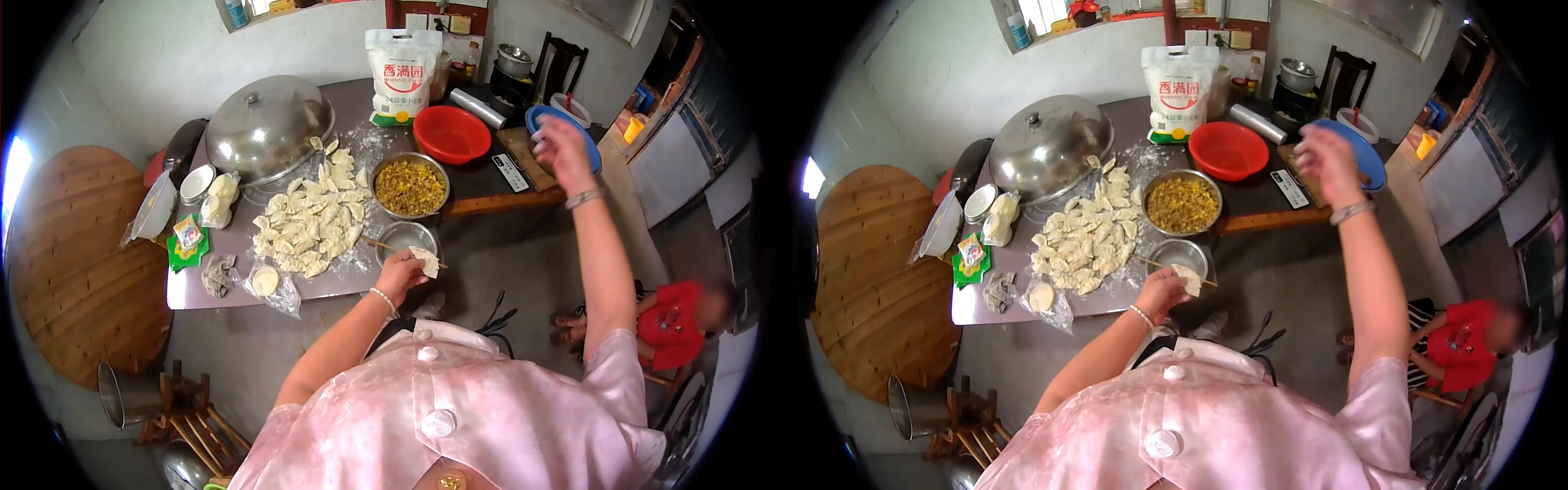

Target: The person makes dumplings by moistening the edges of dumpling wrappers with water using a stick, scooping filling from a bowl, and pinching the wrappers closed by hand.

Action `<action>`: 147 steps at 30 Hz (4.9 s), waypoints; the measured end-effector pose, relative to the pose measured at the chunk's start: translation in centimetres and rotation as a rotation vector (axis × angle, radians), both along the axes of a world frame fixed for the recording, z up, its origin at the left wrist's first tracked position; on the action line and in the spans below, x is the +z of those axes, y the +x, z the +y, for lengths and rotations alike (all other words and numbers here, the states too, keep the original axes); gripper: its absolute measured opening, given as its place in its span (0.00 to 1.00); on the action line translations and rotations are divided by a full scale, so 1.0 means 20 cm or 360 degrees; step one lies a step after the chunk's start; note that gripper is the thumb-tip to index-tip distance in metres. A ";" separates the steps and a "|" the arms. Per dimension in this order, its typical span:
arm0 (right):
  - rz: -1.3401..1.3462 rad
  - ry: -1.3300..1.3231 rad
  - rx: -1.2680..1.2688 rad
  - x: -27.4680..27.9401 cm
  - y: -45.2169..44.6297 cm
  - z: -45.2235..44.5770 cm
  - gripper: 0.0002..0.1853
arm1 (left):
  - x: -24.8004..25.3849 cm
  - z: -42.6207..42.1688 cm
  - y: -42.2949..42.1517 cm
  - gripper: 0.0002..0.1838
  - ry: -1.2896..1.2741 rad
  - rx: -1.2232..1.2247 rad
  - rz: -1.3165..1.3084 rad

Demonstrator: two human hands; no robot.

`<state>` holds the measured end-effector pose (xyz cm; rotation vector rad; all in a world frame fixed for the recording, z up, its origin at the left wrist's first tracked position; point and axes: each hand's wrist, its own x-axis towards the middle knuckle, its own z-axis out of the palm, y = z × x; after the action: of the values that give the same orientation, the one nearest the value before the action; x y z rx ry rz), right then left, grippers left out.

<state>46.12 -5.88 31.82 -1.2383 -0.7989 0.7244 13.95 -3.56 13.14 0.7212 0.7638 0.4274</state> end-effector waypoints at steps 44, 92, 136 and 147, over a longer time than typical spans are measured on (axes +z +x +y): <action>0.0216 -0.1030 0.0279 -0.78 -0.24 -0.46 0.07 | -0.79 0.14 -0.59 0.11 -0.0769 0.0541 0.0163; -0.1047 -0.2085 0.0304 -1.14 0.00 -0.68 0.37 | -0.52 0.58 -1.41 0.28 0.0909 0.0309 0.2700; -0.0839 -0.2218 0.0455 -1.20 -0.17 -0.79 0.22 | -0.47 0.50 -1.46 0.27 0.1229 0.0138 0.2590; -0.0725 -0.2228 0.0090 -1.22 -0.04 -0.89 0.40 | -0.56 0.50 -1.43 0.08 0.2043 -0.0188 0.2639</action>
<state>45.36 -23.59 7.37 -2.7124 -0.6421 1.1115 -14.62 6.46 1.97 2.4289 1.9901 0.0544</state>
